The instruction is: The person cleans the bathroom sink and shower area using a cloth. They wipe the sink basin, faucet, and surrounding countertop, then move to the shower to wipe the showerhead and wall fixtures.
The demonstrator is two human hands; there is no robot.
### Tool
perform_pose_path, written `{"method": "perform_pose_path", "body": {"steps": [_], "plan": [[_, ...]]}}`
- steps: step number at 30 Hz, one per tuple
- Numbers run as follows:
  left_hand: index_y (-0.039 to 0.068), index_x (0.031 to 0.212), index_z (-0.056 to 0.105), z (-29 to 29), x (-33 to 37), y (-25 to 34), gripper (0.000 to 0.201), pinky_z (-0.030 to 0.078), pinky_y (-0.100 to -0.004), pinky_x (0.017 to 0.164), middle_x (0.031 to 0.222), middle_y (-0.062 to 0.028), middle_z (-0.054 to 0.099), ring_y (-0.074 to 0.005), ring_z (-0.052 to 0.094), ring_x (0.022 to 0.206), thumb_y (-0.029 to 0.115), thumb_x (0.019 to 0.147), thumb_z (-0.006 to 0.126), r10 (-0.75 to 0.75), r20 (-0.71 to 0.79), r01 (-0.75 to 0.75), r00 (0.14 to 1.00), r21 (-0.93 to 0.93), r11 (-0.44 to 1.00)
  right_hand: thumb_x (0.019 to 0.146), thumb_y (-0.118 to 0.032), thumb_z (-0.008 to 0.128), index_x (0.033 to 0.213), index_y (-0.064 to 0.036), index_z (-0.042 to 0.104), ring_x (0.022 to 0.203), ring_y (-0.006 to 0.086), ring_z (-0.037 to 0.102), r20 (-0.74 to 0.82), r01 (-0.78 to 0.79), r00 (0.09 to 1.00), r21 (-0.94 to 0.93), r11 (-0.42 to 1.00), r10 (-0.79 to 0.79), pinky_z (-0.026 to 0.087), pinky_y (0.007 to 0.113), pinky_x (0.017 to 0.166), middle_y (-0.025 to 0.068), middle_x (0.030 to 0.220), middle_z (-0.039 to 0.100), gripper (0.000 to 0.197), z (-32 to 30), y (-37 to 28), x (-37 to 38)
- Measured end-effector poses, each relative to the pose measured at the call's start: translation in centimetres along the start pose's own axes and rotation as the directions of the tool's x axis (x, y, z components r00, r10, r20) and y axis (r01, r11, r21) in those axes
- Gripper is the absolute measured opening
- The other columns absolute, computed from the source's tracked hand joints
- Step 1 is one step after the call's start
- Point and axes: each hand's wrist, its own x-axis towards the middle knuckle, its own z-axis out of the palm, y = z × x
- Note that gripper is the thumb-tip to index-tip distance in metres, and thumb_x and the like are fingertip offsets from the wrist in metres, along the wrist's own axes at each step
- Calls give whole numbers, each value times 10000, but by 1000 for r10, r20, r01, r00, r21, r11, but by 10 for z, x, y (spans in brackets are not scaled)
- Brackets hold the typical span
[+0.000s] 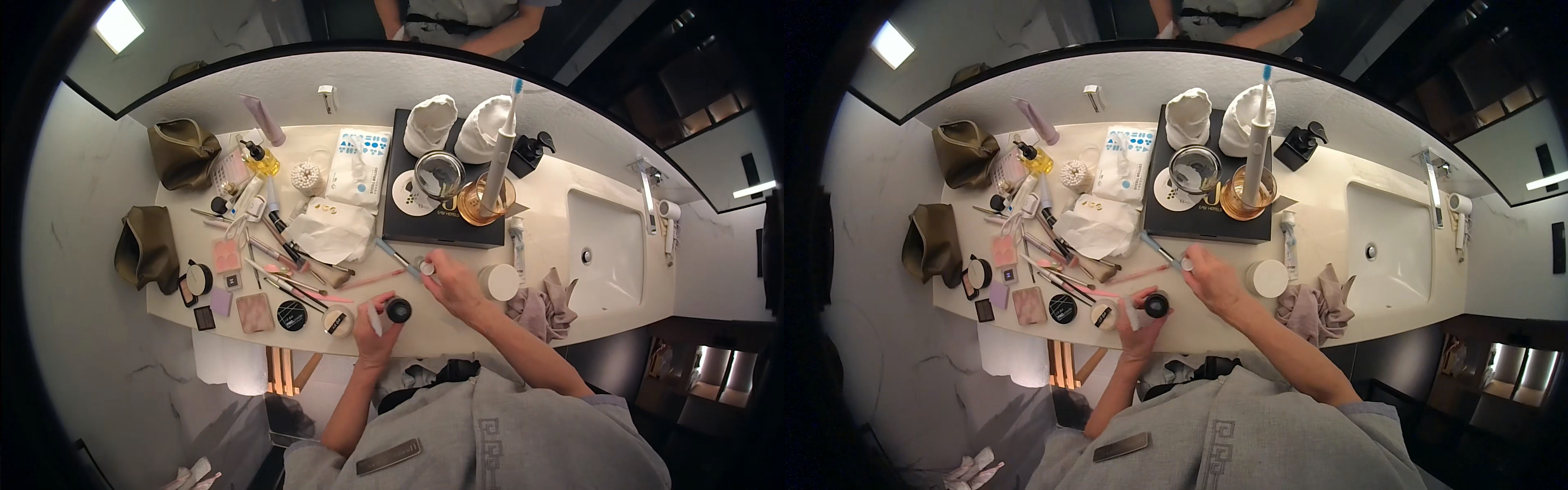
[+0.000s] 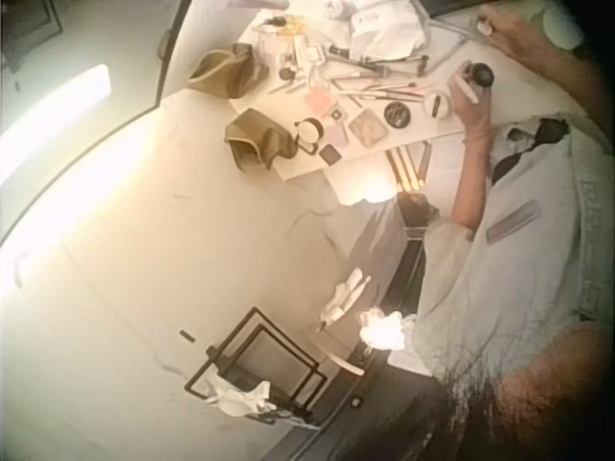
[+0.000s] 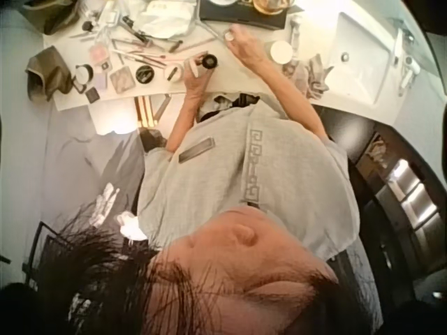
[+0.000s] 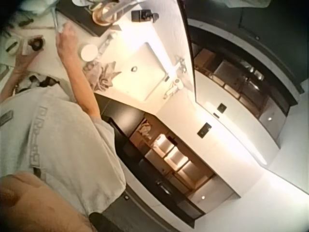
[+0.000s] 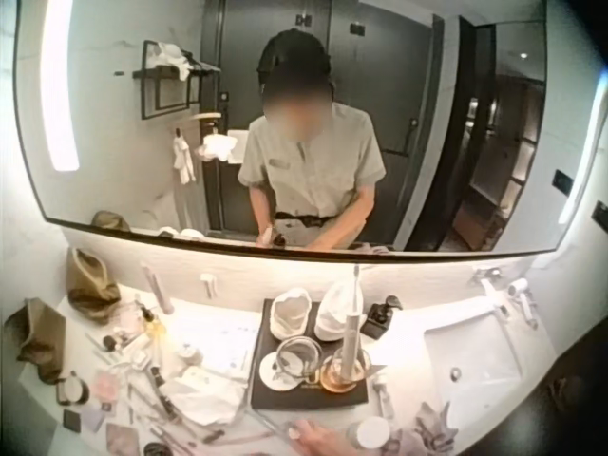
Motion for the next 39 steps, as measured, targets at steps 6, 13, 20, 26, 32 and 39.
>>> {"method": "perform_pose_path", "body": {"steps": [6, 13, 20, 26, 32, 39], "plan": [[10, 1155, 496, -23, 22, 26, 537, 471, -340, 921, 1132, -132, 637, -239, 618, 1042, -17, 705, 787, -75, -180, 90, 981, 74, 993, 835, -120, 655, 1041, -57, 456, 836, 376, 626, 50, 56, 997, 101, 993, -62, 513, 451, 665, 181, 925, 612, 294, 36, -13, 4], [17, 1148, 482, -26, 26, 35, 533, 452, -347, 958, 1159, -130, 630, -243, 606, 1086, -24, 707, 779, -148, -222, 173, 964, 96, 980, 845, -128, 635, 1075, -63, 445, 850, 381, 626, 48, 113, 992, 117, 987, -119, 523, 450, 672, 176, 959, 593, 305, 62, -35, 14], [27, 1140, 493, -28, 23, 39, 532, 458, -354, 939, 1200, -122, 586, -252, 580, 1111, -29, 700, 787, -145, -247, 164, 958, 59, 985, 853, -143, 643, 1130, -62, 430, 881, 392, 615, 94, 97, 989, 182, 978, -116, 521, 455, 707, 172, 1002, 584, 359, 51, -26, 14], [32, 1160, 437, -62, -25, 29, 578, 499, -319, 735, 1186, -112, 547, -217, 548, 1026, -17, 709, 795, 168, -199, -70, 965, 424, 903, 815, -175, 694, 1255, -101, 491, 1089, 341, 558, -48, 142, 990, 150, 978, -136, 446, 454, 910, 134, 1190, 578, 490, 10, -17, -14], [44, 1041, 581, 1, -2, 49, 441, 507, -344, 772, 1026, -119, 649, -280, 612, 919, -3, 665, 808, 238, 290, -270, 927, 74, 960, 705, -151, 744, 1158, -149, 585, 1276, 231, 428, -103, -39, 995, -492, 869, -14, 280, 479, 1070, 58, 1322, 502, 480, -53, 39, -68], [59, 1125, 592, 74, 24, 42, 488, 513, -381, 815, 1067, -120, 636, -304, 614, 984, 80, 678, 785, 245, 557, -300, 794, 8, 954, 709, -119, 733, 1148, -135, 582, 1302, 243, 404, -40, -26, 999, -466, 884, 8, 313, 462, 1064, 56, 1338, 493, 464, -72, 87, -95]]}}
